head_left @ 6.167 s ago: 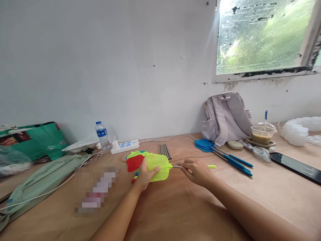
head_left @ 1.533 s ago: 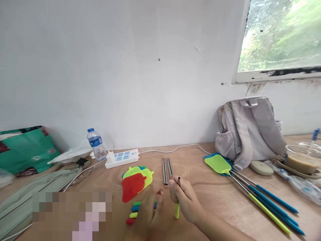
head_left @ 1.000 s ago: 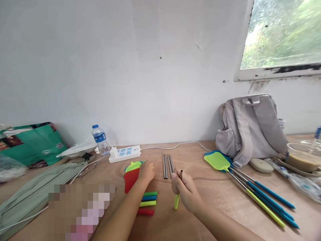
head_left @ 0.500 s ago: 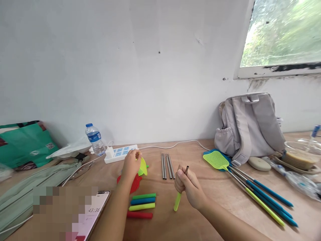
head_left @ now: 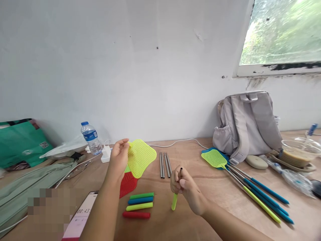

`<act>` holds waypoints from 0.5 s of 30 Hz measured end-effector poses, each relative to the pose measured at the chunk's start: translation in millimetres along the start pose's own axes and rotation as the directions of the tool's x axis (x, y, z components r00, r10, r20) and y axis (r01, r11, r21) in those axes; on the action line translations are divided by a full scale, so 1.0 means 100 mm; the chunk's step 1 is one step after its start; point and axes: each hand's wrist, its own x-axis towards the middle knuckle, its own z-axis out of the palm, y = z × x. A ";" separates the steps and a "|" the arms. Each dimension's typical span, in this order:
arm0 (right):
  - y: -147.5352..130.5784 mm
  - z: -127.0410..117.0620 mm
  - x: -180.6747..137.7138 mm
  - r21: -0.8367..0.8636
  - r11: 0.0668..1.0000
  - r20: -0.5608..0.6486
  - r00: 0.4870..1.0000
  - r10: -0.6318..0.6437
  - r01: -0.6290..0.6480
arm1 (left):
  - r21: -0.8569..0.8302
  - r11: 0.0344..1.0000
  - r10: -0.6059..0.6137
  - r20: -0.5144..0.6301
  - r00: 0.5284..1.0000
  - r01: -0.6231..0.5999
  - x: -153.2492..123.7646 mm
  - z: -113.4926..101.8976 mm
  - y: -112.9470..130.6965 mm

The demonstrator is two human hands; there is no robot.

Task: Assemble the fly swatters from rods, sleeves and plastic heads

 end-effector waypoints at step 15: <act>-0.77 -0.18 0.07 -0.929 0.325 0.100 0.966 -0.240 0.177 | 0.024 0.997 -0.068 0.748 0.660 0.075 -0.66 0.11 0.48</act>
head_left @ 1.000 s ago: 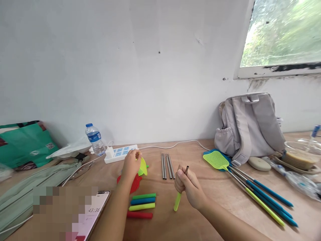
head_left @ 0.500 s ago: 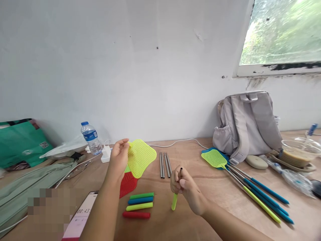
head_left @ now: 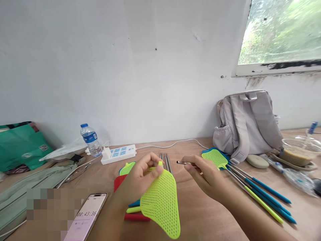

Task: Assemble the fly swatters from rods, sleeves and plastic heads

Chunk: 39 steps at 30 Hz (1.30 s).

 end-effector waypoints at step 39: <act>-0.24 0.14 -0.14 -0.557 0.746 0.153 0.928 -0.341 0.366 | 0.814 -0.293 0.537 0.575 0.618 -0.502 -0.09 0.34 -0.04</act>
